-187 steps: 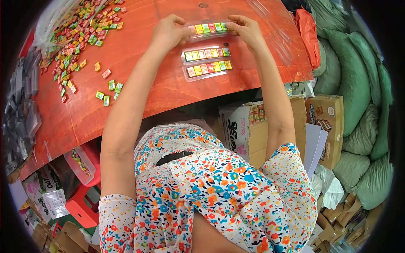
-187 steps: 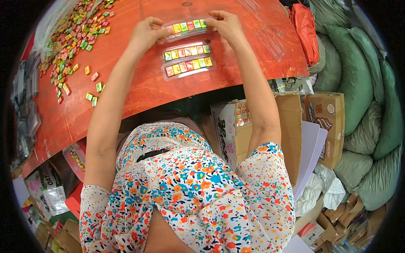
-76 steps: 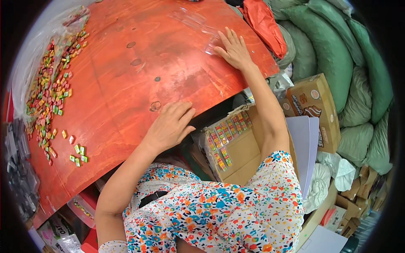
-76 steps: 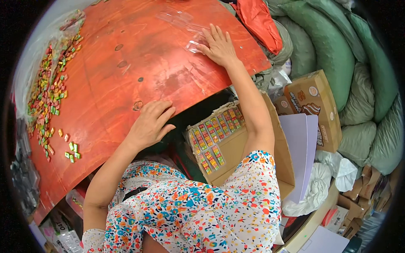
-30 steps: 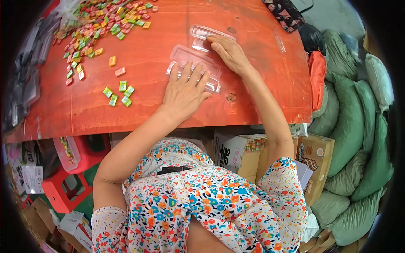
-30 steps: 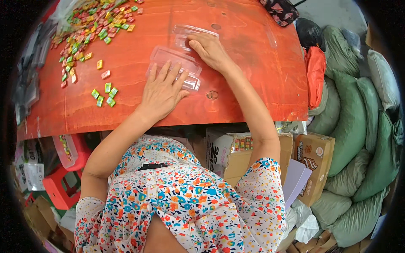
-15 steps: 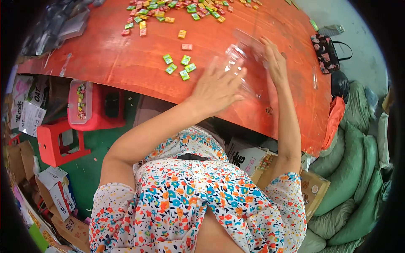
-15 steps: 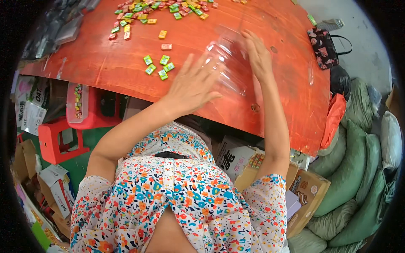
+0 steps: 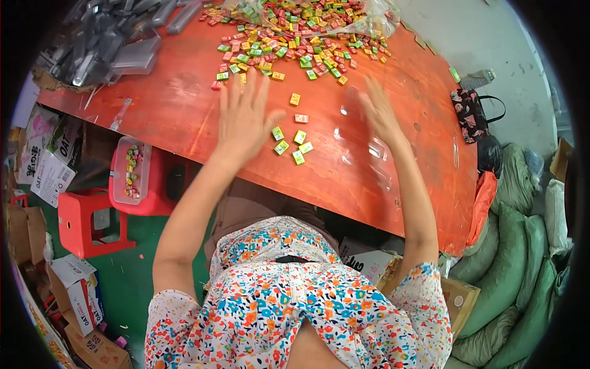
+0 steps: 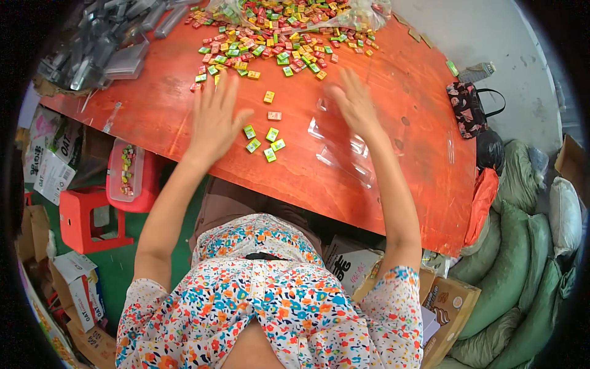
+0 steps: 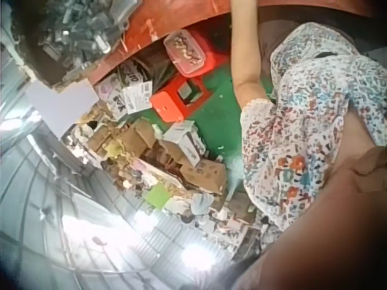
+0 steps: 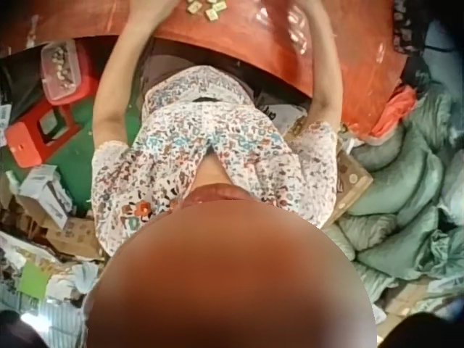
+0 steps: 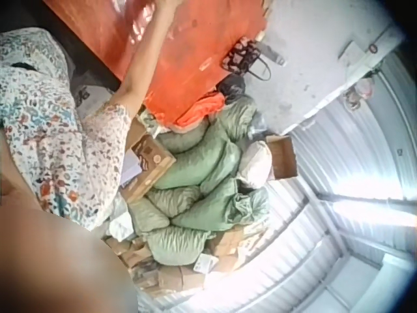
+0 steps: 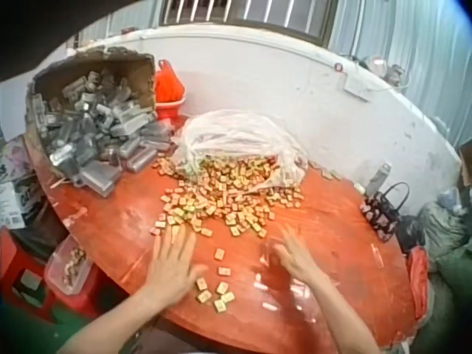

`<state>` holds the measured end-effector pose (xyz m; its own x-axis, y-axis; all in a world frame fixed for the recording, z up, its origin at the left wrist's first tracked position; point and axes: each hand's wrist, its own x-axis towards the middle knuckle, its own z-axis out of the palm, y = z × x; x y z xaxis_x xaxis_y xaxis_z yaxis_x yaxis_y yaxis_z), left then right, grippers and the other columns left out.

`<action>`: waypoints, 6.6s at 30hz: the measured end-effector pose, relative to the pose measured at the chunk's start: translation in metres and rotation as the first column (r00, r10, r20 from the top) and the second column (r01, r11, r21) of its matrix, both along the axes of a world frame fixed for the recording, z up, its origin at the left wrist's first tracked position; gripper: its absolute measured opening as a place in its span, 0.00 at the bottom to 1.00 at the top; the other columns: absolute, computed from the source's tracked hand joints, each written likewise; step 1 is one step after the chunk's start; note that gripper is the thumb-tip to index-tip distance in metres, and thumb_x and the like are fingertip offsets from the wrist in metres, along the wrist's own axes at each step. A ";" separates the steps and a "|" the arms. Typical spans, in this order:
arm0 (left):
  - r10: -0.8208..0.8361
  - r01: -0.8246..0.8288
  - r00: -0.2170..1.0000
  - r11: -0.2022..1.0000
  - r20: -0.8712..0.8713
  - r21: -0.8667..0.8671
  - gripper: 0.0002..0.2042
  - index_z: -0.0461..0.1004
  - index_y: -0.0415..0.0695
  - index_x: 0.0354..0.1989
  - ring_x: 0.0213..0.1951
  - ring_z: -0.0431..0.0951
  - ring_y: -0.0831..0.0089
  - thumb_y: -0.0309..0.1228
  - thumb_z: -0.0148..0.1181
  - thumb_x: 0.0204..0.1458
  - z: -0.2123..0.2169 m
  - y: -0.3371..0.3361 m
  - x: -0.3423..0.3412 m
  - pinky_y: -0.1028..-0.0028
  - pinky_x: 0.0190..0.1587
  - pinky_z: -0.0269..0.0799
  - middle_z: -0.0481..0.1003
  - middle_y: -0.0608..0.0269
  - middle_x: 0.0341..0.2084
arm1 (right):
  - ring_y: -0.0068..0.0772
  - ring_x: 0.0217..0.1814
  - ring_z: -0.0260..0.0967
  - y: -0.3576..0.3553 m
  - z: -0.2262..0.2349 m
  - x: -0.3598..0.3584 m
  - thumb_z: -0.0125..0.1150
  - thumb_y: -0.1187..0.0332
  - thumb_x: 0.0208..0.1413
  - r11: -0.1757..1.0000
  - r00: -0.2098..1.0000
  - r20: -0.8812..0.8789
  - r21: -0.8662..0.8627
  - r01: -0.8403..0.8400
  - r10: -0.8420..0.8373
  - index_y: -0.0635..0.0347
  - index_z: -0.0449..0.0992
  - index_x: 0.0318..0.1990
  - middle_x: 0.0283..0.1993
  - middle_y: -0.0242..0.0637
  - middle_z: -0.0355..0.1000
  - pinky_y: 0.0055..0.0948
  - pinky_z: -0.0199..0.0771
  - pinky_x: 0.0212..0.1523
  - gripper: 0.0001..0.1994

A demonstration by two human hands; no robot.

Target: Sorting and packing small colorful toy pieces into plastic trays and then placing them into a cardboard box.

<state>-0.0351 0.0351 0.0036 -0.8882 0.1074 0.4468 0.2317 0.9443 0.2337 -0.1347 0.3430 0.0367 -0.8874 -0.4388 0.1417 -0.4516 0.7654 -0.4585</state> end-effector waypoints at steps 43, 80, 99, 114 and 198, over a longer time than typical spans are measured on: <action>-0.235 0.233 0.970 0.972 0.068 0.033 0.09 0.74 0.42 0.35 0.41 0.73 0.57 0.30 0.60 0.47 0.017 -0.033 0.029 0.59 0.44 0.71 0.73 0.56 0.34 | 0.44 0.45 0.73 -0.105 0.015 0.067 0.60 0.70 0.54 0.941 0.924 -0.187 0.021 -0.337 0.335 0.56 0.79 0.45 0.44 0.40 0.75 0.38 0.73 0.45 0.11; -0.158 0.087 0.971 0.932 0.180 0.351 0.11 0.74 0.39 0.40 0.38 0.75 0.50 0.30 0.63 0.50 0.009 -0.021 0.040 0.57 0.39 0.72 0.71 0.50 0.34 | 0.42 0.41 0.74 -0.130 0.007 0.038 0.57 0.66 0.55 0.948 0.937 -0.149 0.023 -0.317 0.317 0.52 0.80 0.43 0.38 0.39 0.76 0.39 0.74 0.41 0.10; -0.201 0.204 0.979 0.974 -0.044 0.096 0.13 0.77 0.44 0.41 0.44 0.72 0.62 0.34 0.63 0.47 0.005 -0.005 0.027 0.60 0.45 0.68 0.72 0.62 0.38 | 0.46 0.49 0.68 -0.115 -0.010 0.022 0.55 0.69 0.59 0.860 0.822 -0.254 0.161 -0.484 0.510 0.58 0.70 0.50 0.44 0.41 0.69 0.39 0.69 0.48 0.12; -0.374 0.356 0.923 0.920 0.092 0.164 0.15 0.75 0.43 0.45 0.42 0.74 0.60 0.32 0.63 0.48 0.018 -0.001 0.008 0.62 0.45 0.71 0.72 0.58 0.35 | 0.43 0.51 0.68 -0.079 0.013 0.065 0.55 0.64 0.60 0.929 0.882 -0.310 0.223 -0.296 0.356 0.56 0.73 0.48 0.49 0.37 0.71 0.39 0.66 0.50 0.11; -0.130 0.007 0.943 0.929 0.307 0.371 0.14 0.80 0.37 0.29 0.29 0.79 0.53 0.36 0.57 0.41 0.055 0.012 -0.008 0.60 0.36 0.74 0.78 0.48 0.22 | 0.38 0.53 0.69 -0.063 -0.007 0.080 0.59 0.65 0.56 0.907 0.836 -0.412 0.362 -0.214 0.362 0.57 0.73 0.46 0.46 0.38 0.73 0.43 0.62 0.60 0.12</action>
<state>-0.0435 0.0475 0.0591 -0.9855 0.0600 0.1586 0.1474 0.7654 0.6264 -0.0550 0.2801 0.0298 -0.5766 -0.7494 0.3255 -0.7731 0.6293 0.0794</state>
